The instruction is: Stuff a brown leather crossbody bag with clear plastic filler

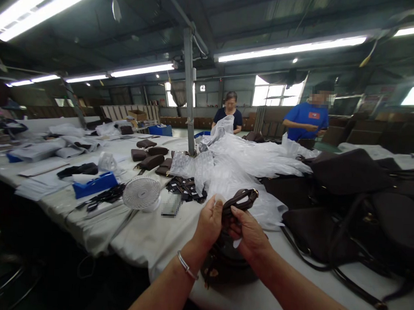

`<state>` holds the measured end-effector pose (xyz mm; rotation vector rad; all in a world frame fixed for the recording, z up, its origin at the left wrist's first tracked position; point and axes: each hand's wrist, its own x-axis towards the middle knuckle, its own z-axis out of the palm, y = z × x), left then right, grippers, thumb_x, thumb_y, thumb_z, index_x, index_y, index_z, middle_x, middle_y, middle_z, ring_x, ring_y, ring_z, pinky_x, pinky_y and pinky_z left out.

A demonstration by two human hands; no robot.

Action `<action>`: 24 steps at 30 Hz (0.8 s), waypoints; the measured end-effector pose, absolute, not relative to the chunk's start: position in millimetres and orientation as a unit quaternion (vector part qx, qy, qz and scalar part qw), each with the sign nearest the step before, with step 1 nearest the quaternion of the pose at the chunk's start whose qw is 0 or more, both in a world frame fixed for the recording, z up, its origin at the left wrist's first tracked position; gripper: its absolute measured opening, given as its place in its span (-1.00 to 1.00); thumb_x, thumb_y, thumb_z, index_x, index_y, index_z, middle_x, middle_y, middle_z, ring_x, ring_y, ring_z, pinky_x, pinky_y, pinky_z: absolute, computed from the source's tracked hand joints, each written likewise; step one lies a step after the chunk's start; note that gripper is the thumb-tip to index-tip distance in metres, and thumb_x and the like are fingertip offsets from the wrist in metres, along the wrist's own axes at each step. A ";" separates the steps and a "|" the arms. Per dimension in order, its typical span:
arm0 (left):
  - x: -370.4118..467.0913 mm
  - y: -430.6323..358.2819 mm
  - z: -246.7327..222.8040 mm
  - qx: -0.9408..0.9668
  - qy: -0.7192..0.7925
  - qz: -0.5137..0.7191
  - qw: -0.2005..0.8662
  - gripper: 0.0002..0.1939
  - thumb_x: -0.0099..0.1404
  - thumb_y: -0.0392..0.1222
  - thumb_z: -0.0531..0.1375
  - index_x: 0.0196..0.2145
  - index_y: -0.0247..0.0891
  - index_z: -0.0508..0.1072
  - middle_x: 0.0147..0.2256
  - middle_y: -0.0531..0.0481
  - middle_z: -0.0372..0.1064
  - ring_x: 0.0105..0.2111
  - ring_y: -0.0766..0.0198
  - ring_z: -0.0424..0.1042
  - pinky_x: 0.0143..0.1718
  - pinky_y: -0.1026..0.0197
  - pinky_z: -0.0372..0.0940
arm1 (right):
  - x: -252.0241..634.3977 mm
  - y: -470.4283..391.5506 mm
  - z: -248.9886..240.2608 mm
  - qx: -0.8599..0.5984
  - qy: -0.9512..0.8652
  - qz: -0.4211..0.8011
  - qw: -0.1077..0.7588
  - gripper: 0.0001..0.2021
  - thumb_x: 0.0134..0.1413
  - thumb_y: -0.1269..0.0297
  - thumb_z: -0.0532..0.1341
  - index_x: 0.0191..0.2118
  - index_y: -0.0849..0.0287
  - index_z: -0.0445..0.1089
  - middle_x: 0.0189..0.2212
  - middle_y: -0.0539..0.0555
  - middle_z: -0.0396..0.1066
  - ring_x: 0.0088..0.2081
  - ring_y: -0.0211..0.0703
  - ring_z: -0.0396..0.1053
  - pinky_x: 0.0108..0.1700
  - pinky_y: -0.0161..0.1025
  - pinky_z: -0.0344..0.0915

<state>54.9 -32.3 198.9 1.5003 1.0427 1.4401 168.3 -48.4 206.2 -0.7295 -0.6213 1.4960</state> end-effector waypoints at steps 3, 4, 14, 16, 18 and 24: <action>57.3 -29.1 195.1 0.540 0.417 0.575 0.451 -0.46 0.31 0.33 0.09 -0.35 -0.28 0.38 -0.60 0.12 0.20 -0.63 0.37 0.16 -0.62 0.32 0.05 | 168.8 -47.0 205.4 -0.332 -0.306 0.647 0.614 -0.59 -0.22 0.09 0.47 -0.34 0.14 0.29 -0.61 -0.16 0.24 -0.67 -0.45 0.04 -0.67 -0.48 -0.07; 57.2 -27.1 193.5 0.526 0.419 0.587 0.452 -0.49 0.30 0.30 0.11 -0.39 -0.27 0.36 -0.60 0.12 0.20 -0.63 0.38 0.15 -0.62 0.32 0.04 | 171.4 -47.4 204.9 -0.349 -0.339 0.636 0.599 -0.61 -0.16 0.03 0.44 -0.35 0.15 0.30 -0.59 -0.13 0.28 -0.67 -0.43 0.06 -0.67 -0.46 -0.06; 50.9 -25.0 197.3 0.621 0.478 0.579 0.227 -0.63 0.36 -0.05 0.06 -0.56 -0.24 0.24 -0.60 0.13 0.13 -0.53 0.36 0.14 -0.47 0.29 0.06 | 214.3 -70.4 216.4 -0.372 -0.766 0.233 0.469 -0.75 0.14 0.34 0.22 -0.07 0.09 0.52 -0.19 0.12 0.55 -0.15 -0.01 0.48 -0.06 -0.12 0.39; 51.2 -27.9 198.8 0.634 0.472 0.570 0.225 -0.66 0.37 -0.07 0.04 -0.54 -0.24 0.26 -0.59 0.13 0.16 -0.53 0.35 0.17 -0.46 0.29 0.08 | 218.3 -67.7 225.3 -0.346 -0.793 0.269 0.423 -0.64 0.11 0.40 0.19 0.03 0.08 0.49 -0.20 0.10 0.55 -0.18 -0.04 0.48 -0.08 -0.14 0.40; 50.9 -30.0 199.4 0.642 0.471 0.563 0.220 -0.68 0.38 -0.10 0.03 -0.51 -0.24 0.28 -0.58 0.12 0.18 -0.52 0.34 0.19 -0.45 0.29 0.09 | 219.9 -62.1 232.9 -0.346 -0.802 0.262 0.411 -0.67 0.11 0.40 0.19 -0.02 0.08 0.53 -0.27 0.08 0.54 -0.22 -0.06 0.48 -0.09 -0.16 0.38; 49.7 -35.1 200.0 0.676 0.450 0.550 0.196 -0.72 0.38 -0.15 0.03 -0.47 -0.26 0.33 -0.53 0.10 0.22 -0.48 0.34 0.21 -0.40 0.28 0.10 | 208.0 -49.3 244.8 -0.384 -0.744 0.251 0.485 -0.72 0.15 0.14 0.24 -0.52 0.14 0.49 -0.51 0.05 0.41 -0.41 -0.17 0.35 -0.36 -0.25 0.28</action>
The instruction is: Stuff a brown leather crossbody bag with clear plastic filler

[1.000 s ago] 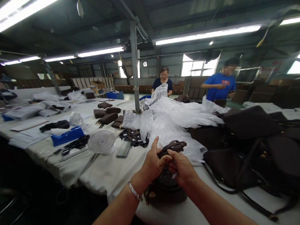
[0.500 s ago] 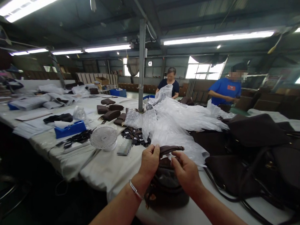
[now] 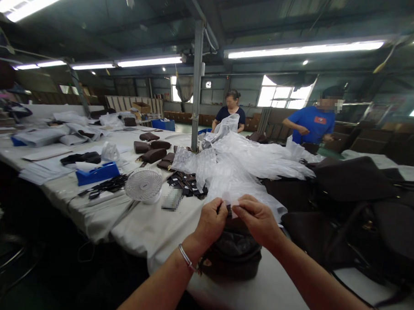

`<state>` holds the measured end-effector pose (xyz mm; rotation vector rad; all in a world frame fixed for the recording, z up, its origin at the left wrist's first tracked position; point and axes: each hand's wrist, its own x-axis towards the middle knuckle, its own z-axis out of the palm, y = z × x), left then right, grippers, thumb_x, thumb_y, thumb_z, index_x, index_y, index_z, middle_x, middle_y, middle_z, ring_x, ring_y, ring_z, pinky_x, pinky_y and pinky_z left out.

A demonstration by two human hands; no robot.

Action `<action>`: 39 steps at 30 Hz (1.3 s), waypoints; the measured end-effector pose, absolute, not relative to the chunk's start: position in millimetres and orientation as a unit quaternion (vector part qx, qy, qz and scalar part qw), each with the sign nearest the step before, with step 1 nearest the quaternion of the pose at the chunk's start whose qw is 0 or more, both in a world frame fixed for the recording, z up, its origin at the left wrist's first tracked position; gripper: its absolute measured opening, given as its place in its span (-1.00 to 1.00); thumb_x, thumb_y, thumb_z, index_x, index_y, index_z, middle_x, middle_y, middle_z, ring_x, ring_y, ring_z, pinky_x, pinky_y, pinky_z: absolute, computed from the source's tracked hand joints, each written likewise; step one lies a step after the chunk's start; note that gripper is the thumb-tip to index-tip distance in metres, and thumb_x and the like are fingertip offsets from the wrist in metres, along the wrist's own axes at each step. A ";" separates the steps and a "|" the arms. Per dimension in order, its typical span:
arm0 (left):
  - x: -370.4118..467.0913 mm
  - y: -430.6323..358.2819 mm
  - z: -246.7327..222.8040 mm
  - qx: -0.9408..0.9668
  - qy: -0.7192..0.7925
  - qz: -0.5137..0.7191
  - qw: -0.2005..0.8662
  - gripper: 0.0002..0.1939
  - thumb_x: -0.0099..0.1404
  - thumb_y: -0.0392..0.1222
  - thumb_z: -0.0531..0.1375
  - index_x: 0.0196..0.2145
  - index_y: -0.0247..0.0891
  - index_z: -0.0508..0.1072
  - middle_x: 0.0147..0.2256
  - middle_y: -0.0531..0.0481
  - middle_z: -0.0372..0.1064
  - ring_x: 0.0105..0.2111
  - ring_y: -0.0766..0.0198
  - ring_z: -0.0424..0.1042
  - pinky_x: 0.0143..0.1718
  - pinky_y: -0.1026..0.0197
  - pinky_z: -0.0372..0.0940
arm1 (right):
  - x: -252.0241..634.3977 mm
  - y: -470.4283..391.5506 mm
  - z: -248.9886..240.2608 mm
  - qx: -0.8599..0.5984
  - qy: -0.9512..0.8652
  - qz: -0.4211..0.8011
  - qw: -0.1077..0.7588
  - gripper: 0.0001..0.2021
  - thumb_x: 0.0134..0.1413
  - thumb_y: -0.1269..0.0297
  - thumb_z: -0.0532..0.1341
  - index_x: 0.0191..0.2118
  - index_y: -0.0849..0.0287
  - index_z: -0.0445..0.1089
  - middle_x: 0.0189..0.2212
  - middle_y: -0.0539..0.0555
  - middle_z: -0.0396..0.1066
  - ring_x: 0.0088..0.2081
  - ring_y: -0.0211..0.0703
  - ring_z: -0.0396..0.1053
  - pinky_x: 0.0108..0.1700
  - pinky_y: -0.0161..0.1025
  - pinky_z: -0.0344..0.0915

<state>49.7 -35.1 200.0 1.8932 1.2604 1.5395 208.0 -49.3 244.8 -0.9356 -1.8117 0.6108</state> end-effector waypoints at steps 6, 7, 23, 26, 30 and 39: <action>49.9 -36.2 199.3 0.680 0.430 0.555 0.210 -0.71 0.41 -0.14 0.02 -0.41 -0.28 0.40 -0.48 0.05 0.29 -0.45 0.31 0.26 -0.38 0.26 0.13 | 196.0 -44.2 249.3 -0.462 -0.609 0.429 0.482 -0.56 -0.09 0.05 0.35 -0.10 0.22 0.45 -0.67 -0.15 0.24 -0.68 -0.35 0.08 -0.65 -0.34 -0.03; 49.7 -36.3 199.4 0.681 0.426 0.557 0.212 -0.71 0.41 -0.14 0.02 -0.40 -0.28 0.40 -0.48 0.05 0.30 -0.44 0.31 0.26 -0.38 0.26 0.14 | 195.5 -43.6 250.1 -0.459 -0.594 0.451 0.483 -0.45 -0.14 0.06 0.37 -0.01 0.24 0.41 -0.67 -0.18 0.23 -0.69 -0.36 0.08 -0.66 -0.35 -0.05; 48.2 -36.9 195.6 0.720 0.388 0.552 0.164 -0.72 0.44 -0.20 0.00 -0.34 -0.26 0.45 -0.39 -0.01 0.38 -0.36 0.27 0.33 -0.30 0.24 0.19 | 194.8 -33.5 237.8 -0.406 -0.647 0.357 0.538 -0.77 0.00 0.08 0.36 -0.36 0.12 0.41 -0.60 -0.07 0.37 -0.56 -0.24 0.30 -0.47 -0.27 0.26; 48.4 -37.2 196.1 0.715 0.388 0.559 0.162 -0.73 0.44 -0.22 0.00 -0.30 -0.26 0.48 -0.37 -0.02 0.41 -0.34 0.26 0.36 -0.27 0.23 0.21 | 200.4 -31.1 239.2 -0.411 -0.667 0.354 0.511 -0.74 0.05 0.06 0.33 -0.43 0.15 0.41 -0.60 -0.04 0.38 -0.54 -0.25 0.29 -0.47 -0.28 0.23; 49.1 -37.9 195.3 0.727 0.389 0.548 0.142 -0.74 0.43 -0.23 0.00 -0.36 -0.25 0.44 -0.39 -0.02 0.37 -0.35 0.26 0.34 -0.28 0.23 0.20 | 204.5 -24.4 243.9 -0.435 -0.671 0.379 0.466 -0.75 0.07 0.05 0.28 -0.36 0.16 0.45 -0.67 -0.09 0.30 -0.62 -0.28 0.21 -0.55 -0.31 0.12; 48.2 -38.7 195.4 0.780 0.373 0.495 0.085 -0.75 0.41 -0.27 0.01 -0.43 -0.24 0.36 -0.43 -0.02 0.33 -0.39 0.26 0.30 -0.32 0.22 0.16 | 198.0 -10.5 275.5 -0.388 -0.795 0.111 0.452 -0.83 0.01 0.39 0.23 -0.55 0.12 0.45 -0.45 0.03 0.44 -0.35 -0.16 0.37 -0.24 -0.22 0.25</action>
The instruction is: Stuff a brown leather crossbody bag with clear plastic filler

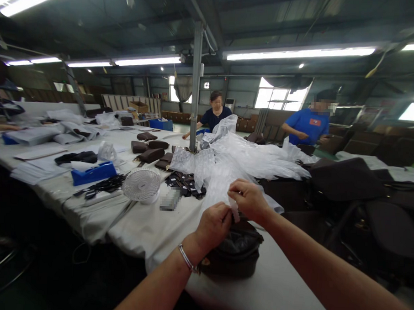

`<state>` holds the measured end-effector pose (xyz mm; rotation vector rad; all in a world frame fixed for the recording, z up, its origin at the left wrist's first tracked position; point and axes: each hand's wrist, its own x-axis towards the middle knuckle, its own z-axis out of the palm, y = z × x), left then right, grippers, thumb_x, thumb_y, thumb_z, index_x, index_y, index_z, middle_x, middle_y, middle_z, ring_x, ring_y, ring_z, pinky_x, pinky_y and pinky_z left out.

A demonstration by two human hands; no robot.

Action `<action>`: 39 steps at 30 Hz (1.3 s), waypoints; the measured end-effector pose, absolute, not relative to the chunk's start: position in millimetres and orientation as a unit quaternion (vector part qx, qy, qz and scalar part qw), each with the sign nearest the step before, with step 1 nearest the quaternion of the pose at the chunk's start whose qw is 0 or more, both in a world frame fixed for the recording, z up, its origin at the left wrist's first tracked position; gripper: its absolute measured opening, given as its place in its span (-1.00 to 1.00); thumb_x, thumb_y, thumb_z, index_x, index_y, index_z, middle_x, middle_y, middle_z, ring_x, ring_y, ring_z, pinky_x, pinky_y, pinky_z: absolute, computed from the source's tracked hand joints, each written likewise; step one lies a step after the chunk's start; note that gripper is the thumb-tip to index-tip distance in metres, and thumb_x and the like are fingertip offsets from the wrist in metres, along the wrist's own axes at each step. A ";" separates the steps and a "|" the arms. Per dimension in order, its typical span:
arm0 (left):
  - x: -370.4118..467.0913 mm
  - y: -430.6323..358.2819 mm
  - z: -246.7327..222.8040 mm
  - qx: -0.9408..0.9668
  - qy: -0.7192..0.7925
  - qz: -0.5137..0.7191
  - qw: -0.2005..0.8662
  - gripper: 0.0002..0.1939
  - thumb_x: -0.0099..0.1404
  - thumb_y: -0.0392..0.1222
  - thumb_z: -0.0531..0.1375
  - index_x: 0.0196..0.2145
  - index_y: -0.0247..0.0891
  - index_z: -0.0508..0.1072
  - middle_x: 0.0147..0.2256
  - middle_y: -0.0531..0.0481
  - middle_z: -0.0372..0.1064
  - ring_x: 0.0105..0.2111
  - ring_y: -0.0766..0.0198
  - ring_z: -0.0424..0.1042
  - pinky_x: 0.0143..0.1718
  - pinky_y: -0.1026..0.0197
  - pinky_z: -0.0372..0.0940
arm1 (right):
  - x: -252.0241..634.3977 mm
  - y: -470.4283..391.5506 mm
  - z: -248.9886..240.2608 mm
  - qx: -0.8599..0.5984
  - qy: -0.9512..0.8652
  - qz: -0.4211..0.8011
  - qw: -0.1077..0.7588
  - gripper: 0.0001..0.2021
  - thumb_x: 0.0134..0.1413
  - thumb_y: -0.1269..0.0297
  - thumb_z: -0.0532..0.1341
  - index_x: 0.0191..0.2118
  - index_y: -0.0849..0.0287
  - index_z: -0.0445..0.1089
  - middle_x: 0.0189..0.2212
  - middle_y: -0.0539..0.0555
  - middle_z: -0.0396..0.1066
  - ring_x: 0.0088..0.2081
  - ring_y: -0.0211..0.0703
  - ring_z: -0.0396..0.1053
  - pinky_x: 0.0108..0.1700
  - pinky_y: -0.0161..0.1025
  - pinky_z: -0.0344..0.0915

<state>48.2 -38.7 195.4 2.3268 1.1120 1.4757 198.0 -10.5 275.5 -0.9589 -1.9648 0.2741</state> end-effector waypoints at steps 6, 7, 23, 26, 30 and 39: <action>40.7 -43.5 206.0 0.765 0.355 0.530 0.094 -0.80 0.45 -0.18 0.04 -0.27 -0.26 0.42 -0.32 -0.08 0.41 -0.31 0.22 0.39 -0.24 0.20 0.26 | 187.2 2.5 289.6 -0.457 -0.774 0.073 0.433 -0.87 0.07 0.36 0.20 -0.47 0.16 0.44 -0.53 0.01 0.44 -0.42 -0.19 0.32 -0.31 -0.25 0.18; 40.0 -44.9 207.5 0.754 0.349 0.548 0.103 -0.84 0.42 -0.15 0.10 -0.17 -0.26 0.42 -0.26 -0.10 0.43 -0.26 0.21 0.41 -0.21 0.19 0.29 | 185.8 2.4 289.4 -0.456 -0.777 0.072 0.428 -0.86 0.08 0.35 0.19 -0.46 0.16 0.44 -0.52 0.01 0.45 -0.42 -0.19 0.32 -0.32 -0.26 0.18; 37.2 -26.6 201.4 0.523 0.386 0.642 0.406 -0.54 0.19 -0.09 0.32 -0.02 -0.30 0.34 -0.32 -0.01 0.40 -0.41 0.28 0.47 -0.44 0.23 0.44 | 208.8 -45.8 273.5 -0.339 -0.830 -0.008 0.443 -0.82 0.29 0.25 0.12 -0.30 0.17 0.41 -0.43 0.05 0.45 -0.38 -0.19 0.36 -0.28 -0.27 0.21; 32.1 -29.4 205.6 0.483 0.352 0.648 0.472 -0.46 0.15 -0.11 0.35 0.03 -0.33 0.34 -0.41 0.06 0.38 -0.46 0.36 0.44 -0.43 0.32 0.39 | 225.4 -71.4 242.6 -0.336 -0.903 0.048 0.263 -0.75 0.19 0.15 0.26 -0.10 0.18 0.44 -0.23 0.13 0.51 -0.22 -0.07 0.43 -0.17 -0.20 0.26; 36.0 -38.0 216.4 0.474 0.273 0.609 0.574 -0.54 0.13 -0.17 0.37 -0.06 -0.32 0.35 -0.49 0.13 0.33 -0.54 0.44 0.35 -0.46 0.38 0.30 | 241.3 -89.4 211.7 -0.421 -0.896 0.062 0.128 -0.52 -0.04 0.01 0.40 -0.05 0.20 0.44 -0.14 0.20 0.52 -0.15 0.08 0.44 -0.11 -0.11 0.28; 71.6 -52.4 219.1 0.628 0.258 0.322 0.660 -0.58 0.25 0.16 0.25 -0.39 -0.29 0.30 -0.47 0.10 0.25 -0.53 0.41 0.26 -0.45 0.30 0.23 | 247.2 -84.4 190.8 -0.361 -0.932 -0.019 0.014 -0.58 -0.11 0.15 0.40 -0.11 0.25 0.52 -0.15 0.27 0.54 0.00 0.23 0.41 0.11 0.04 0.24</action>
